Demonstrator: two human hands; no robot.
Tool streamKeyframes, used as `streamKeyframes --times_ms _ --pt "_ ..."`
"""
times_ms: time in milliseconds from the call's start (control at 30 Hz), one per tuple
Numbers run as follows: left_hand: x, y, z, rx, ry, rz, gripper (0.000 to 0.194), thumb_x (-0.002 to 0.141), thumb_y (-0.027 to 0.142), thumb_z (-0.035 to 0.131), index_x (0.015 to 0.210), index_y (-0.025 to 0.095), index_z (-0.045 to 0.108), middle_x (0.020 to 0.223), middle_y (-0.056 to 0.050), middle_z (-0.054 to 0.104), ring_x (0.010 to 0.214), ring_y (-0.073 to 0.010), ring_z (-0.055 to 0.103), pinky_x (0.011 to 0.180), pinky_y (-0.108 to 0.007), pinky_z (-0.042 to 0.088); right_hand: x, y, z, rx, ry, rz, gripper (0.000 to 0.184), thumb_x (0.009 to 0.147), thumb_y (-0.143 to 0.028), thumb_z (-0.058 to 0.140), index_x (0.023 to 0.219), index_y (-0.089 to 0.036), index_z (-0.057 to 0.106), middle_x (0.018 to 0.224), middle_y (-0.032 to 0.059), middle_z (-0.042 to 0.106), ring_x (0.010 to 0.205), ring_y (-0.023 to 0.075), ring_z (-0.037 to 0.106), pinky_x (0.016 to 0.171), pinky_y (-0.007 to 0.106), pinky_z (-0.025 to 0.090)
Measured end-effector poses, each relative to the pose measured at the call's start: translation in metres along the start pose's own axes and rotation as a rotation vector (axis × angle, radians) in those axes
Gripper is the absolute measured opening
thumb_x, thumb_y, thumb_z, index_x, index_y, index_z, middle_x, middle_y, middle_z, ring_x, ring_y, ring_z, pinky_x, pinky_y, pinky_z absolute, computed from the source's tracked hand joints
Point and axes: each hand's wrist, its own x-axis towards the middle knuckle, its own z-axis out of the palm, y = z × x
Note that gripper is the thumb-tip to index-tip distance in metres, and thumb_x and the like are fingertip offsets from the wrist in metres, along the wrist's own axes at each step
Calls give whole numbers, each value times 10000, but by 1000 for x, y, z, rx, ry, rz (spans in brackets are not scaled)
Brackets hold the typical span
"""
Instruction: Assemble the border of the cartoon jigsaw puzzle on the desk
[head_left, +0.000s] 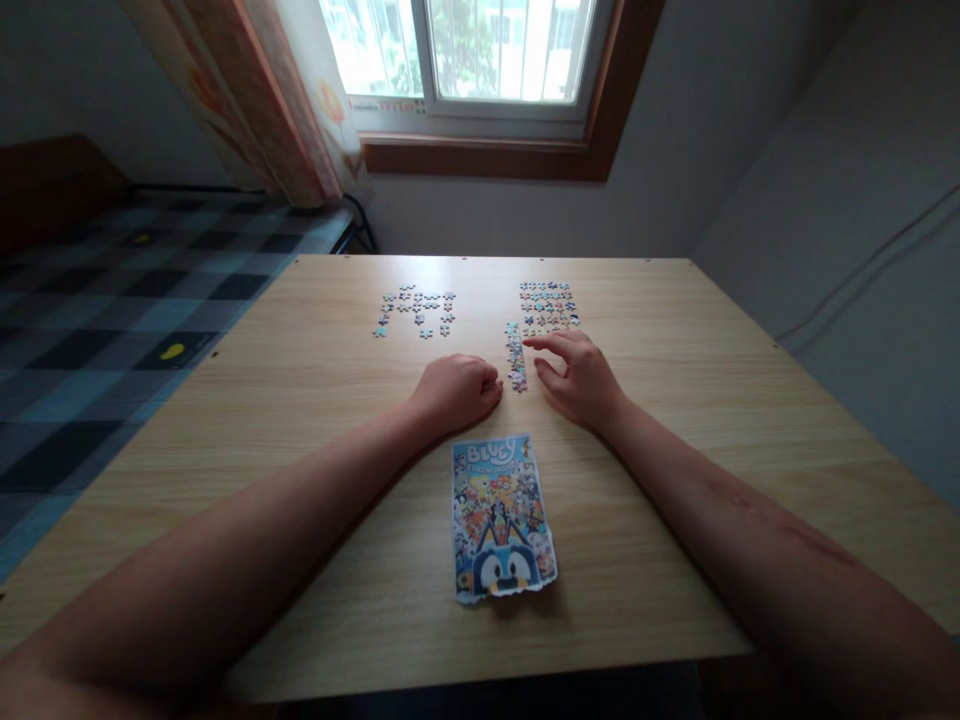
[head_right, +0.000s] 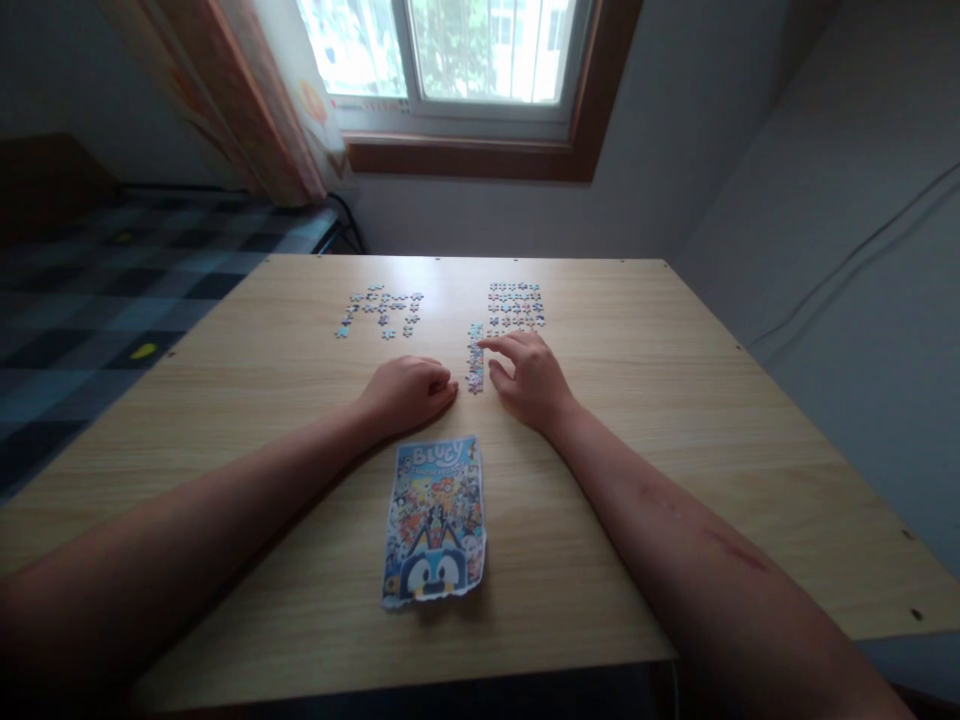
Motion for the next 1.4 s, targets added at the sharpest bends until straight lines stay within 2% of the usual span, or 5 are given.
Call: streamKeyframes --times_ms 167,333,533,900,1400 --pt "-2 2 -3 11 -36 50 479 935 486 463 569 193 559 661 -47 633 619 -153 497 605 -295 329 1 -5 -11 -46 -8 -34 128 910 -298 590 886 -220 688 862 48 678 899 212 596 854 365 457" --pt "-2 3 -9 -25 -90 91 582 922 617 451 527 197 533 618 -44 600 593 -149 468 612 -304 344 -1 -28 -41 -122 -372 -64 487 913 -494 580 528 -223 454 543 -12 469 547 120 380 575 302 310" --pt "-7 7 -25 12 -251 160 576 828 725 532 581 212 615 729 -71 636 662 -179 529 654 -328 418 -7 -61 -60 -155 -814 30 494 826 -548 695 526 -203 509 473 -36 472 450 82 331 503 295 219" --pt "-14 8 -33 76 -307 177 534 769 726 620 702 198 675 825 -83 665 774 -219 591 702 -352 458 -22 -81 -46 -59 -1049 160 412 713 -533 768 576 -192 584 513 -42 508 454 82 380 453 273 211" --pt "-13 -3 -17 29 -146 154 523 968 537 445 680 187 706 724 -51 663 682 -168 578 607 -310 371 -12 14 -14 -79 -92 260 622 919 -677 438 519 -202 399 473 -24 401 494 116 377 536 283 243"
